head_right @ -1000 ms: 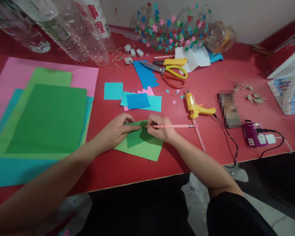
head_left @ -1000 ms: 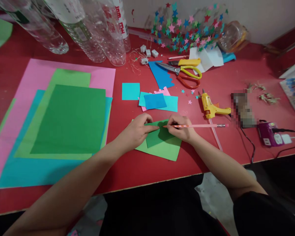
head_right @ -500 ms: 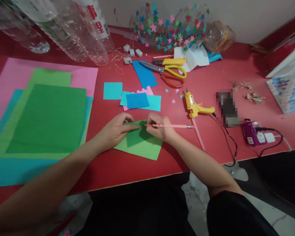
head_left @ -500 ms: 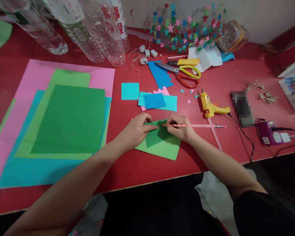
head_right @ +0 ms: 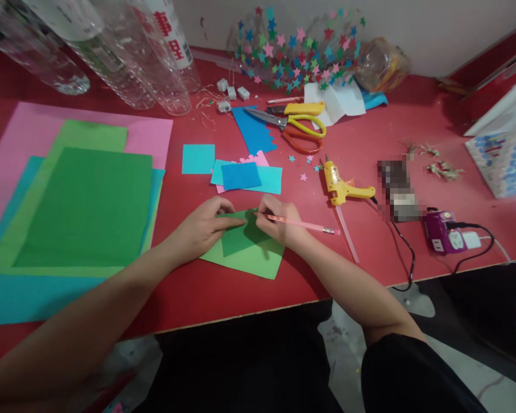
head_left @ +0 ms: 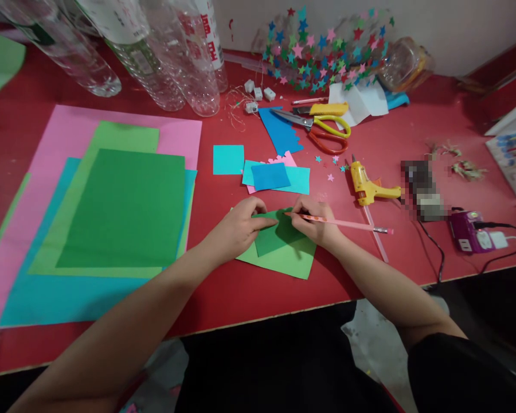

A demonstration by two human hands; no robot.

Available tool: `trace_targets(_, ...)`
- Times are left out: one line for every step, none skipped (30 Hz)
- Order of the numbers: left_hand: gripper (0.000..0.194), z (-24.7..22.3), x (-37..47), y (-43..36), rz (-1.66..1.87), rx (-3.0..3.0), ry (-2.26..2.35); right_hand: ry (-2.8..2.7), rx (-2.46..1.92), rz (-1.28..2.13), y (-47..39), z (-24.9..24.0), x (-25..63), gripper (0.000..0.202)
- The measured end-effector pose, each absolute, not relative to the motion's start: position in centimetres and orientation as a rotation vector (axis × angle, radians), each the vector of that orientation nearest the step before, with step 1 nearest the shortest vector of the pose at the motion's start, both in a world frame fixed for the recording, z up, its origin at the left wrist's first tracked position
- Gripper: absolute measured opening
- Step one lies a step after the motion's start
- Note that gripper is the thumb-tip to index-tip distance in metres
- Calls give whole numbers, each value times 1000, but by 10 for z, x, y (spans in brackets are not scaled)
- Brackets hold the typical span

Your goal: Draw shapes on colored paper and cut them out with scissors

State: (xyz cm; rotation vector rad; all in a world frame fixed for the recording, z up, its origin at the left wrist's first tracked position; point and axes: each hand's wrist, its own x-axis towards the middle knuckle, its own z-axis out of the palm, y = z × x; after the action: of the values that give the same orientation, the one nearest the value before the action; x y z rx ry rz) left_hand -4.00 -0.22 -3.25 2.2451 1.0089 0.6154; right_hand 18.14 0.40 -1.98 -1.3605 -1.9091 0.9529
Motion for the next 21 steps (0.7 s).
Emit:
trace_targets(34,-32,-40,-2,612,2242,1006,-1918,-1361,950,4,-20,182,11)
trace_targets(34,-32,-40,-2,610,2238,1004,-1926,-1363,944,4,-21,182,12)
trace_targets(35,-31,-40,-1,608,2233,1004,-1936,-1366,940,4,-21,182,12)
trace_targets(35,-31,-40,-1,606,2229,1003,-1946,-1369,936,4,-22,183,12)
trace_targets(35,-31,-40,-1,603,2227,1001,-1957,-1375,934,4,-22,183,12)
trace_targets(35,-31,-40,-1,600,2228,999,-1967,-1382,934,4,-22,183,13)
trace_targets(35,-30,-41,0,597,2233,997,-1974,-1393,935,4,-22,183,13)
trace_targets(35,-31,-41,0,593,2240,995,-1978,-1402,937,4,-22,184,13)
trace_targets(35,-31,-41,0,589,2246,994,-1981,-1408,940,4,-21,184,13)
trace_targets(35,-31,-41,-1,589,2251,993,-1981,-1411,942,4,-20,184,12)
trace_targets(35,-32,-41,-1,592,2255,995,-1982,-1409,946,4,-19,184,12)
trace_targets(35,-32,-41,-1,595,2259,997,-1983,-1402,950,4,-18,184,12)
trace_targets(35,-33,-41,-1,599,2263,998,-1983,-1391,954,4,-17,184,12)
trace_targets(36,-34,-41,-1,606,2266,996,-1984,-1376,959,4,-16,184,12)
trace_targets(36,-34,-41,-1,612,2266,994,-1984,-1363,964,4,-15,184,12)
trace_targets(36,-34,-41,-1,618,2265,991,-1985,-1353,968,4,-15,184,11)
trace_targets(36,-34,-41,-1,621,2262,990,-1985,-1349,970,4,-15,184,11)
trace_targets(37,-34,-41,-1,620,2262,990,-1985,-1355,972,4,-15,184,12)
trace_targets(37,-34,-41,-1,617,2264,992,-1986,-1365,974,4,-15,184,12)
trace_targets(37,-34,-41,-1,611,2270,995,-1987,-1375,974,4,-16,185,12)
trace_targets(37,-34,-41,-1,602,2277,996,-1986,-1381,972,4,-17,185,12)
